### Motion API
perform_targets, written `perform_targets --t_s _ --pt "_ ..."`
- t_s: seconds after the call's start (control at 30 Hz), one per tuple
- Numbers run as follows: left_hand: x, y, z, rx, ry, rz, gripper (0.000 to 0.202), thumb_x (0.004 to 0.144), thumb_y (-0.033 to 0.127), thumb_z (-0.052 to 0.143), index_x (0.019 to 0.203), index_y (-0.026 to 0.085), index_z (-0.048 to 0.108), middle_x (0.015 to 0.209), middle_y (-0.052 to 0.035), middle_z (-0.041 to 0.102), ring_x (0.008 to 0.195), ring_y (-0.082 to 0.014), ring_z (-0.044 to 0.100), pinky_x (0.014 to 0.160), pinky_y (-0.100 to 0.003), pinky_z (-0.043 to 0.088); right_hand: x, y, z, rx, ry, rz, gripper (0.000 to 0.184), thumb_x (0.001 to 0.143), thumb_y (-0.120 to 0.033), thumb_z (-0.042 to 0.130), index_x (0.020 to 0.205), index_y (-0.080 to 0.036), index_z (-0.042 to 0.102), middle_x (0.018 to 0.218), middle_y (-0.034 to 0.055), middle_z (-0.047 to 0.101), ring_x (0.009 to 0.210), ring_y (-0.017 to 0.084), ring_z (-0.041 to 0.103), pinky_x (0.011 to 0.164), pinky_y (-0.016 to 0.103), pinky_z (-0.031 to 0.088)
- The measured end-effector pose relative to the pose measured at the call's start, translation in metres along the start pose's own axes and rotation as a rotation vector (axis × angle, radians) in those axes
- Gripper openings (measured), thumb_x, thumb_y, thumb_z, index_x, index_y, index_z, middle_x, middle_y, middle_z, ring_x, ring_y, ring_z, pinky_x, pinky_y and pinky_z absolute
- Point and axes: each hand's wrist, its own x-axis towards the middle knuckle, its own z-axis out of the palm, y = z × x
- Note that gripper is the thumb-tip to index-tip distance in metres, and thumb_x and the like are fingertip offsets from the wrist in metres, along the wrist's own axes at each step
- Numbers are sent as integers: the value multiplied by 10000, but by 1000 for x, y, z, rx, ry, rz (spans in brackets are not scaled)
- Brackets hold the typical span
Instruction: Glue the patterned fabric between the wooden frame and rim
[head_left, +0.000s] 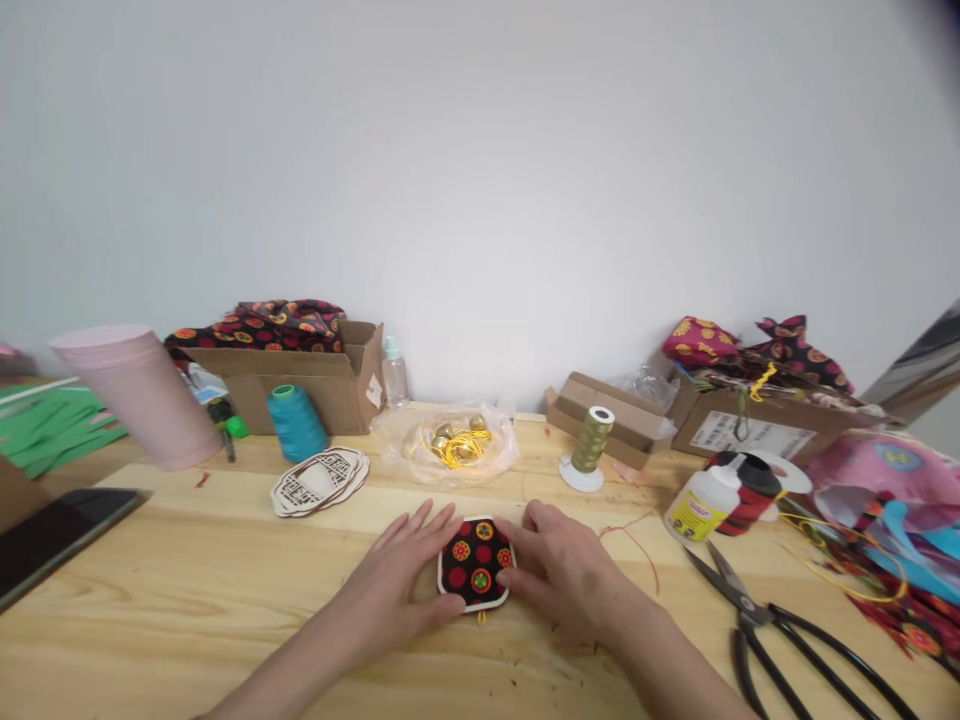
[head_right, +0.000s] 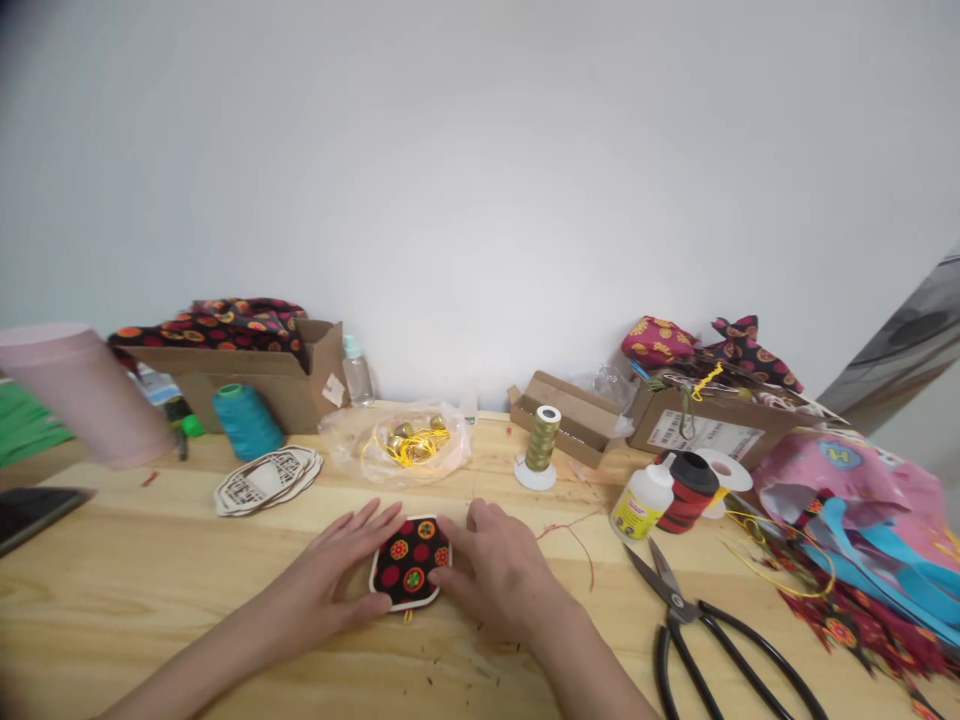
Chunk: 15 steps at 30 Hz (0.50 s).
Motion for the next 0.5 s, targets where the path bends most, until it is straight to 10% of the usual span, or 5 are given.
perform_targets --t_s 0.5 --pt "4 4 -3 49 13 24 605 755 435 524 1303 235 364 1418 -95 301 1315 -271 174 1048 -494 187 0 -7 0 18 68 77 591 623 -619 612 1114 -294 561 858 36 518 788 203 496 610 266 334"
